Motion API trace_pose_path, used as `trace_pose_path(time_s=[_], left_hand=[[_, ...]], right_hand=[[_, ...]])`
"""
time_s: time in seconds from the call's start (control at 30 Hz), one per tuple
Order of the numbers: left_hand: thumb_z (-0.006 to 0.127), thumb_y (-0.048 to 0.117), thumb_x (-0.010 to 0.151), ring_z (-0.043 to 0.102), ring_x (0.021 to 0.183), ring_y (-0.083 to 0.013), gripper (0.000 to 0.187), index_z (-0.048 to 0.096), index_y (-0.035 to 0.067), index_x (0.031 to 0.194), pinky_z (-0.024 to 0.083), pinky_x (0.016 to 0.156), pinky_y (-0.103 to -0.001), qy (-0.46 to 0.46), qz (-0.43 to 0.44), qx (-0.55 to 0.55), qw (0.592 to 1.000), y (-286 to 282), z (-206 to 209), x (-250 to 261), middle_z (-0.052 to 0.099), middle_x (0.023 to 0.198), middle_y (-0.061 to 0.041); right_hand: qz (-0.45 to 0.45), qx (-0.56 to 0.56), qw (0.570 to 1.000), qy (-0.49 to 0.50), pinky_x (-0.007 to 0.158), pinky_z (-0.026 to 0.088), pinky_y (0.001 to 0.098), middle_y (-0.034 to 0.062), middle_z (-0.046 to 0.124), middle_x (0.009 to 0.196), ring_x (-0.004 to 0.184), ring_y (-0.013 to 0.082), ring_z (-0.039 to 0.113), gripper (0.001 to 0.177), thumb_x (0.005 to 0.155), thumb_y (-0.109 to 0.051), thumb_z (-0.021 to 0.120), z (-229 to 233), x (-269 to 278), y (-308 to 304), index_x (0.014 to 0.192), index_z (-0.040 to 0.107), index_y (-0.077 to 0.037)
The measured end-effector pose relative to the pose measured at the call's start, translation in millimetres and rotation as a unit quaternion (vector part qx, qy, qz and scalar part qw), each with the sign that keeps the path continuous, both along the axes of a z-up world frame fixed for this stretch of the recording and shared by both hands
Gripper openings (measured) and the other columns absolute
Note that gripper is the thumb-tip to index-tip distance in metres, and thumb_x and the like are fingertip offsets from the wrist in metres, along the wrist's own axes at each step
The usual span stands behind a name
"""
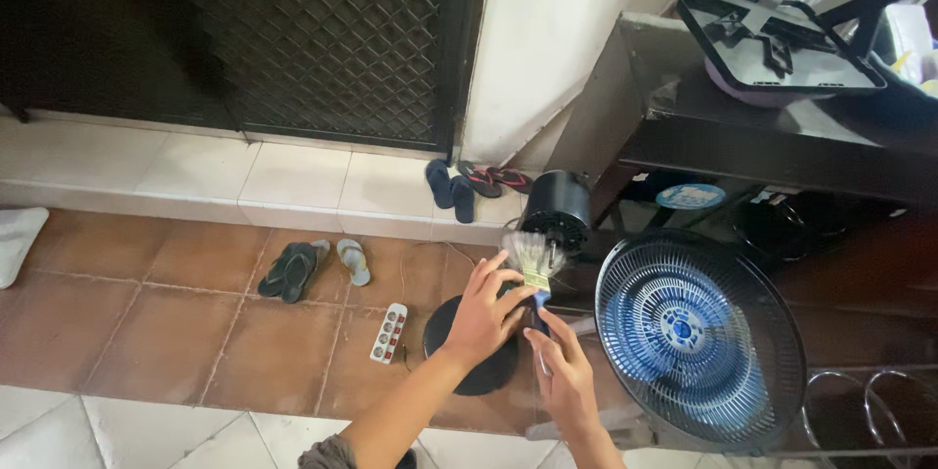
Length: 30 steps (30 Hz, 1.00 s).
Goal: The person unplugs a standing electric fan, then removes the front grille, fan blades, and rear grille. They use a brush to clean the exposed motor housing and shaft. The video ends with the fan still disassembled.
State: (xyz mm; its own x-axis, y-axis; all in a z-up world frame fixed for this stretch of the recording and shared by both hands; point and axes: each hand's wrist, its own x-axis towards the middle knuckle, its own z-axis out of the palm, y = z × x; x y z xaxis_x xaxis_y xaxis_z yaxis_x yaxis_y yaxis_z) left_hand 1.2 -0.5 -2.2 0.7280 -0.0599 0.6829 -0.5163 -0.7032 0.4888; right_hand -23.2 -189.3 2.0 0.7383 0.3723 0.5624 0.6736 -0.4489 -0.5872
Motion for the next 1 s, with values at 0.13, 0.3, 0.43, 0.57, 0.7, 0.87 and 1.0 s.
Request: trace_pose_path(time_s=[0.13, 0.3, 0.43, 0.57, 0.7, 0.87, 1.0], left_hand=[[0.078, 0.011, 0.081, 0.04, 0.143, -0.0404, 0.043, 0.069, 0.019, 0.123, 0.029, 0.119, -0.062, 0.037, -0.014, 0.013, 0.999, -4, -18, 9, 0.06, 0.121, -0.009], [0.078, 0.011, 0.079, 0.037, 0.142, -0.0418, 0.055, 0.067, 0.021, 0.133, 0.024, 0.116, -0.066, 0.146, -0.023, 0.052, 0.988, -7, -34, 4, 0.064, 0.115, -0.008], [0.076, 0.011, 0.081, 0.039, 0.144, -0.042, 0.054, 0.065, 0.021, 0.132, 0.026, 0.117, -0.065, 0.102, -0.009, 0.033, 0.994, 3, -18, -2, 0.065, 0.117, -0.007], [0.075, 0.011, 0.086, 0.041, 0.146, -0.0428, 0.049, 0.065, 0.02, 0.132, 0.029, 0.12, -0.064, 0.009, 0.013, -0.006, 1.0, 15, 16, -6, 0.064, 0.121, -0.009], [0.075, 0.013, 0.088, 0.04, 0.145, -0.0435, 0.048, 0.066, 0.02, 0.134, 0.029, 0.119, -0.064, -0.041, 0.025, -0.007, 0.999, 19, 42, 1, 0.062, 0.125, -0.011], [0.075, 0.011, 0.083, 0.038, 0.146, -0.0434, 0.053, 0.065, 0.021, 0.134, 0.029, 0.118, -0.065, 0.014, 0.005, -0.002, 1.0, 19, 36, 11, 0.064, 0.124, -0.01], [0.075, 0.011, 0.084, 0.039, 0.146, -0.0416, 0.055, 0.065, 0.023, 0.136, 0.029, 0.119, -0.064, 0.04, 0.009, 0.015, 0.999, 20, 7, 9, 0.066, 0.123, -0.008]], right_hand=[[-0.041, -0.009, 0.998, 0.044, 0.082, 0.058, 0.0319, 0.0142, 0.063, 0.132, 0.105, 0.0279, 0.072, 0.03, 0.088, 0.007, 0.064, -9, 5, 3, 0.114, 0.07, -0.007], [-0.054, -0.026, 0.996, 0.071, 0.081, 0.058, 0.0335, 0.0144, 0.065, 0.13, 0.103, 0.0311, 0.072, 0.027, 0.09, 0.004, 0.064, -17, 6, 5, 0.113, 0.07, -0.008], [-0.027, -0.028, 0.998, 0.047, 0.084, 0.058, 0.0341, 0.0157, 0.064, 0.132, 0.106, 0.0324, 0.071, 0.028, 0.09, 0.003, 0.063, -6, 5, 11, 0.115, 0.07, -0.006], [0.007, 0.0, 1.0, -0.027, 0.091, 0.057, 0.0345, 0.0189, 0.061, 0.136, 0.115, 0.0338, 0.069, 0.032, 0.087, 0.008, 0.063, 16, 5, 20, 0.116, 0.07, -0.005], [-0.001, 0.025, 0.998, -0.059, 0.092, 0.057, 0.0342, 0.0225, 0.057, 0.141, 0.116, 0.0321, 0.069, 0.037, 0.086, 0.012, 0.061, 31, 8, 27, 0.117, 0.071, -0.005], [-0.041, 0.028, 0.998, -0.025, 0.092, 0.057, 0.034, 0.02, 0.058, 0.139, 0.117, 0.0311, 0.069, 0.031, 0.089, 0.009, 0.063, 26, 13, 35, 0.115, 0.071, -0.005], [-0.049, 0.003, 0.999, -0.015, 0.092, 0.055, 0.0358, 0.0188, 0.06, 0.137, 0.118, 0.0339, 0.067, 0.028, 0.09, 0.006, 0.064, 10, 10, 37, 0.114, 0.071, -0.005]])
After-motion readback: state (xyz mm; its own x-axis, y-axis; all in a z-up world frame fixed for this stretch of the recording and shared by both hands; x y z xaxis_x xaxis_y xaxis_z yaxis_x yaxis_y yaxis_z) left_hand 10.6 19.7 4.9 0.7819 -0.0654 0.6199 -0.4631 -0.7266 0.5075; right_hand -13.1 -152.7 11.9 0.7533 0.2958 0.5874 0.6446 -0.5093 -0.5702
